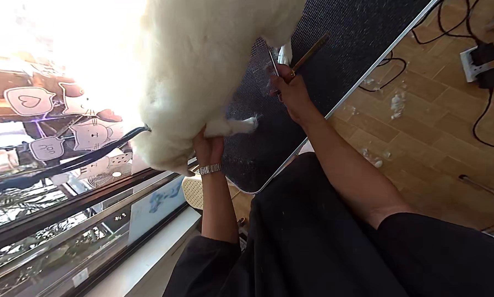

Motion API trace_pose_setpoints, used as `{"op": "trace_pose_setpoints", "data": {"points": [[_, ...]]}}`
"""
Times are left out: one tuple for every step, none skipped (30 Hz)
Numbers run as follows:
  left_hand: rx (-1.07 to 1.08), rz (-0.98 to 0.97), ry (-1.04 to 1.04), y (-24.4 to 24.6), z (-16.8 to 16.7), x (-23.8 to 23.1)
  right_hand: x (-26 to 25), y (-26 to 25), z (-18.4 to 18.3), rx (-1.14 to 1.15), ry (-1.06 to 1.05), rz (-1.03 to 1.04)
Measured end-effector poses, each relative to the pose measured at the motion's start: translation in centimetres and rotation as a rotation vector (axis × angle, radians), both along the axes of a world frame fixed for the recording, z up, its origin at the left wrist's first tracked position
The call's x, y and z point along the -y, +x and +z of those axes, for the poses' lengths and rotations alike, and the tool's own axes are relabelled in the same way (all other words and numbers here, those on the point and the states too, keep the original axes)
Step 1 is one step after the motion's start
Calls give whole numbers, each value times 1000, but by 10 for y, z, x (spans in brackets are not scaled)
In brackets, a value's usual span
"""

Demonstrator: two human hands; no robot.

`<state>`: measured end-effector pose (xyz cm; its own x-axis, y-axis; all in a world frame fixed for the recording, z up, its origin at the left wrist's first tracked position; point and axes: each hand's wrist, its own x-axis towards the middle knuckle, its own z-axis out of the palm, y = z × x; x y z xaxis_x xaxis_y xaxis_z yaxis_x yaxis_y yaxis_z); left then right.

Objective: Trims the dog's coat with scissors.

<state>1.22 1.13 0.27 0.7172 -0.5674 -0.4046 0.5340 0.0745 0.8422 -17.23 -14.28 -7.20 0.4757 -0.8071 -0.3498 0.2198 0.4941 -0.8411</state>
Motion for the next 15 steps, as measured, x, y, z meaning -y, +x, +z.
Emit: {"op": "trace_pose_setpoints", "data": {"points": [[1, -2, -8, -1, -1, 2, 1, -4, -5, -22, 6, 1], [2, -8, -10, -2, 0, 1, -1, -8, -8, -35, 27, 6], [5, -16, -12, -2, 1, -1, -4, -11, -10, -49, 54, 5], [7, -26, -16, -1, 1, -2, -6, -14, -12, -60, 79, 9], [9, -32, -17, -1, 1, -3, -9, -15, -14, -75, 106, 15], [9, -36, -18, 0, 1, -4, -14, -15, -16, -91, 132, 23], [9, -45, -20, 1, 1, -5, -20, -15, -17, -108, 157, 39], [10, -59, -20, 1, 0, -6, -28, -14, -18, -122, 182, 55], [16, -71, -21, 2, -1, -7, -37, -14, -19, -137, 210, 69], [22, -83, -25, 2, -1, -6, -47, -13, -18, -146, 239, 83], [28, -92, -27, 1, -2, -6, -56, -13, -17, -143, 265, 103], [30, -94, -25, 1, -2, -5, -65, -13, -14, -140, 288, 120], [27, -92, -25, 0, -2, -5, -73, -14, -10, -142, 310, 137], [30, -95, -23, 0, -1, -4, -78, -15, -7, -153, 326, 154], [31, -89, -21, -1, -1, -4, -82, -18, -6, -169, 330, 173]]}}
